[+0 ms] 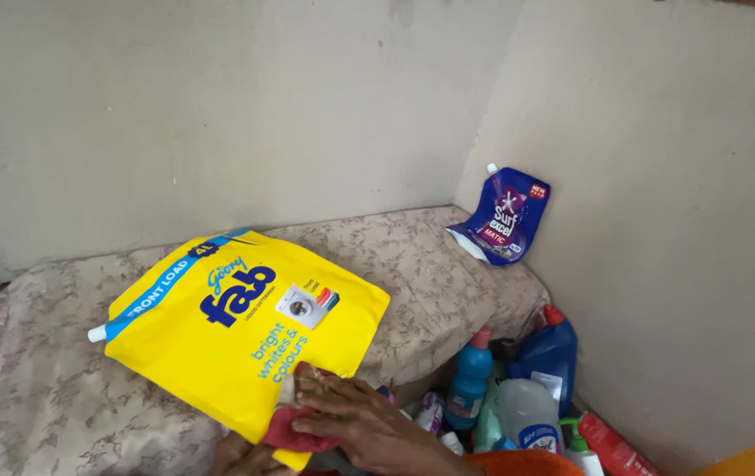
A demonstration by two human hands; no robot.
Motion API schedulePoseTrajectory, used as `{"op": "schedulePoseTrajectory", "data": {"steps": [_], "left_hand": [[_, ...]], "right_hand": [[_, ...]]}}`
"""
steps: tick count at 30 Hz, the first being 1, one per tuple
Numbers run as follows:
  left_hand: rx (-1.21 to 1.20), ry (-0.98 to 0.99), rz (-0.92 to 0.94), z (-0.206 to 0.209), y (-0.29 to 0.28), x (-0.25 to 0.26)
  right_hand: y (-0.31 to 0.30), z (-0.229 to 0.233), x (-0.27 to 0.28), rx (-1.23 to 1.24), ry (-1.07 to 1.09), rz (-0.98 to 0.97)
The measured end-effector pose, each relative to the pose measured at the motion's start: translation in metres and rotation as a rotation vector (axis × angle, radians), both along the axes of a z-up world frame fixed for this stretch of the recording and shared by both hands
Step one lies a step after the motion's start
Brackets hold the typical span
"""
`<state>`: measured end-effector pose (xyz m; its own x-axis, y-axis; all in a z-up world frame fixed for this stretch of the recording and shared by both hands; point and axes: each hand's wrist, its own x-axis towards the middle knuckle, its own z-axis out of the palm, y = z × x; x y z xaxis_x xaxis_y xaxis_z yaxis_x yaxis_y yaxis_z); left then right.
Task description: The person wipes a yellow laundry detergent pouch with a red cloth, then wipes a pink bottle and a blue bottle with the same cloth. The person handles each item one at a time and places them back on the bench.
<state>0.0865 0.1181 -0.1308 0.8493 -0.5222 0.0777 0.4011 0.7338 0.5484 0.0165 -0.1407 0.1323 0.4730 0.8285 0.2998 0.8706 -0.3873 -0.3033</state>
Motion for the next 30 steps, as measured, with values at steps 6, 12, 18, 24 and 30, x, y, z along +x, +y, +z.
{"op": "schedulePoseTrajectory", "data": {"steps": [6, 12, 18, 24, 30], "left_hand": [[0.031, -0.367, 0.213, -0.040, 0.017, -0.002], [0.187, -0.276, 0.278, -0.053, 0.024, 0.010], [0.343, -0.296, 0.338, -0.052, 0.024, 0.014], [0.343, -0.199, 0.303, -0.032, 0.021, 0.006], [0.322, 0.244, 0.392, 0.027, -0.013, -0.039]], "right_hand": [[-0.008, -0.010, 0.039, 0.053, -0.227, -0.173], [-0.042, -0.019, 0.109, 0.215, -0.181, -0.237], [-0.061, -0.040, 0.166, 0.289, -0.044, -0.415], [-0.047, -0.042, 0.143, 0.269, -0.072, -0.470], [-0.012, -0.018, 0.057, 0.134, -0.033, -0.328]]}}
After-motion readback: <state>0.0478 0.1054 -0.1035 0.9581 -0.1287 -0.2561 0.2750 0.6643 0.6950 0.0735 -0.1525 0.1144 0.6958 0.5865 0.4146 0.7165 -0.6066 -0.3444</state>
